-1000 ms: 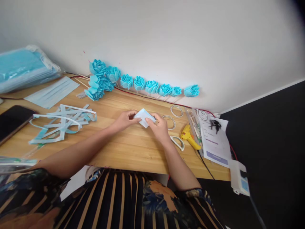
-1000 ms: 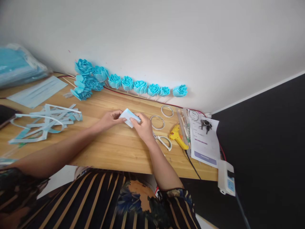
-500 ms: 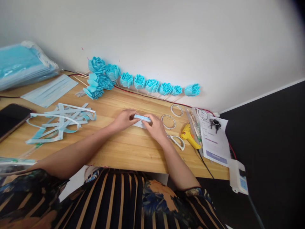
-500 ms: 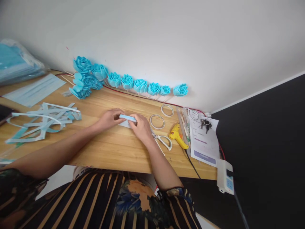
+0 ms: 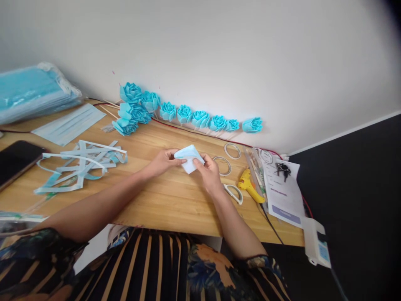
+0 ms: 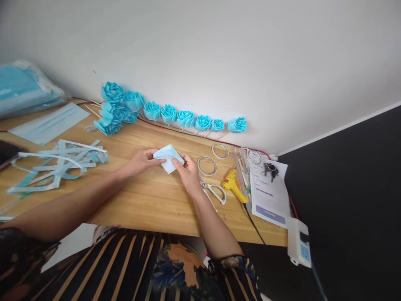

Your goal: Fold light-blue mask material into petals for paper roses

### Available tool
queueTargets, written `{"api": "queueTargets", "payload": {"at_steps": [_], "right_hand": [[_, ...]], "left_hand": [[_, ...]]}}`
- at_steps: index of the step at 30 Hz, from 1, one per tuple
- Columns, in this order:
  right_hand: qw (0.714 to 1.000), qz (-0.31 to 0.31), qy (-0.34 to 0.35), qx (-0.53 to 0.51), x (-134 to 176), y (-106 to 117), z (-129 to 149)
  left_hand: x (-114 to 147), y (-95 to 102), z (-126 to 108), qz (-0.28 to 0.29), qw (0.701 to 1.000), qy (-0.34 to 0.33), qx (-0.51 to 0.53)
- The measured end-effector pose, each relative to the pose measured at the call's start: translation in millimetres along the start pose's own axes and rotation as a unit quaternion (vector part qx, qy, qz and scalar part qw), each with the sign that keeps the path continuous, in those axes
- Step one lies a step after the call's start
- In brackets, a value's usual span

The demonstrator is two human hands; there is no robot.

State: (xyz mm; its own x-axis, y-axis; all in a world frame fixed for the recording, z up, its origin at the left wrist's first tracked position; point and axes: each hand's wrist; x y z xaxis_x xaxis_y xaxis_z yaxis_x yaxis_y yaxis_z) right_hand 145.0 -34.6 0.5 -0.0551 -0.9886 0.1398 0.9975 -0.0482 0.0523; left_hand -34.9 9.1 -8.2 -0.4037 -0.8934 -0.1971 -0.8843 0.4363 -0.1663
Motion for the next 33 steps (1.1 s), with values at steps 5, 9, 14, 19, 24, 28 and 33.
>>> {"api": "queueTargets", "payload": {"at_steps": [5,9,14,19,24,28,33], "right_hand": [[1.0,0.012,-0.015,-0.023,-0.5,-1.3,2.0],[0.998,0.051,-0.007,0.039,-3.3,0.6,-4.6],[0.996,0.071,0.013,0.058,-4.4,-0.5,-10.9],[0.995,0.008,0.023,0.097,-3.3,2.7,-7.5],[0.987,-0.025,0.05,0.151,-3.0,5.1,-3.1],[0.993,-0.037,0.018,0.11,-2.3,1.5,-3.2],[0.995,-0.05,0.025,0.08,-2.6,-1.2,-8.5]], "left_hand": [[1.7,1.7,0.3,-0.019,0.999,0.006,0.03],[1.8,2.2,0.6,-0.049,0.999,-0.005,0.012],[3.4,-2.1,-2.5,-0.031,0.994,-0.047,-0.093],[2.6,-0.9,-2.8,-0.006,0.997,-0.043,-0.064],[-0.7,5.8,-1.4,-0.013,0.995,-0.032,-0.091],[-0.6,4.1,0.1,-0.032,0.998,-0.012,-0.061],[-0.4,1.9,4.8,-0.032,0.999,-0.003,0.022]]}}
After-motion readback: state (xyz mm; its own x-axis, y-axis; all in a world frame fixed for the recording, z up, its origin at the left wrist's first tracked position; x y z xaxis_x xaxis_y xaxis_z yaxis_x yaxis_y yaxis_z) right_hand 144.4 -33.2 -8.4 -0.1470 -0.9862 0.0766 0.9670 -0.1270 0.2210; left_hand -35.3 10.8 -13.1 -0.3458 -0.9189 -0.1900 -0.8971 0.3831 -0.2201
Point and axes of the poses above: each hand's wrist, its own x-axis away from the middle knuckle, its own y-axis out of the back of the hand, z = x × y, and after that the axes turned 11 degrees about -y, right-handed
